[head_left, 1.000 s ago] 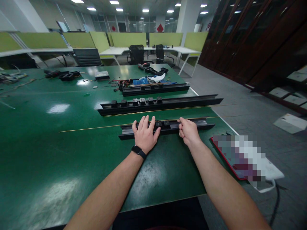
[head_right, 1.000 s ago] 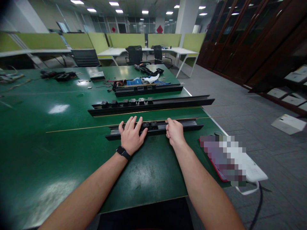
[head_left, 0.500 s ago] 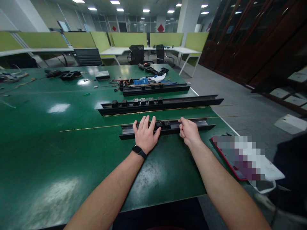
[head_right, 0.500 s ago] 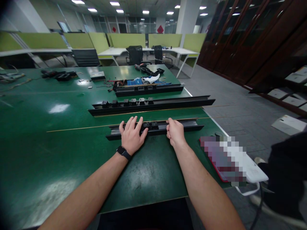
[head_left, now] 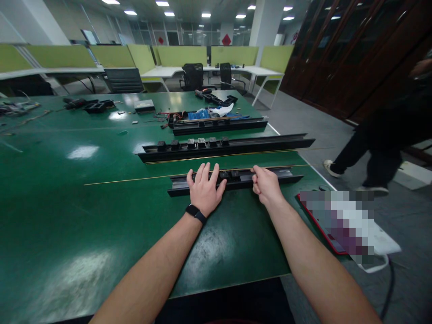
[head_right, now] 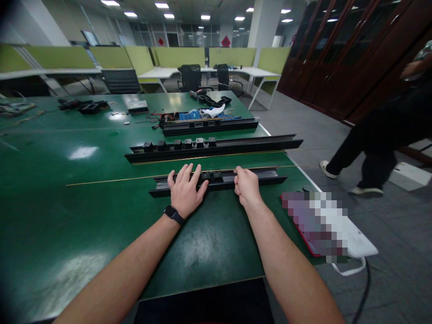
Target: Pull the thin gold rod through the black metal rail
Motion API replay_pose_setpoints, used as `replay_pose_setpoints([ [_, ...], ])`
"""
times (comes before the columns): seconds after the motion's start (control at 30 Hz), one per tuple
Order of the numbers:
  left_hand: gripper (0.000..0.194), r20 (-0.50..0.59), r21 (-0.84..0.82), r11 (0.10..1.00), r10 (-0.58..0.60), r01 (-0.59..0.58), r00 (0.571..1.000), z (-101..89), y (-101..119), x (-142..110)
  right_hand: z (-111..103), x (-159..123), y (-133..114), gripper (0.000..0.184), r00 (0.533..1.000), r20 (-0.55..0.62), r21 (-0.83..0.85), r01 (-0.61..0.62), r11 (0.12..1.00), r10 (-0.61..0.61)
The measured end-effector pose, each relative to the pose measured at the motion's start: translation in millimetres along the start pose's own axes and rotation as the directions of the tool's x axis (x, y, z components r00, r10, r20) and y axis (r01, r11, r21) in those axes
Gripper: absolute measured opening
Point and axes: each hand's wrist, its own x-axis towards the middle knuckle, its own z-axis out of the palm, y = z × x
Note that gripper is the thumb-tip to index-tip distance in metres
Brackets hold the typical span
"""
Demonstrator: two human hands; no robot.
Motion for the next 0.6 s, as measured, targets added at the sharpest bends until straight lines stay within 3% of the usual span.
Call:
replay_pose_setpoints([
  [0.6, 0.053, 0.006, -0.011, 1.0, -0.007, 0.007, 1.0, -1.7, 1.3, 0.4, -0.7, 0.7, -0.2, 0.02, 1.0, -0.011, 0.002, -0.013, 1.0, 0.013],
])
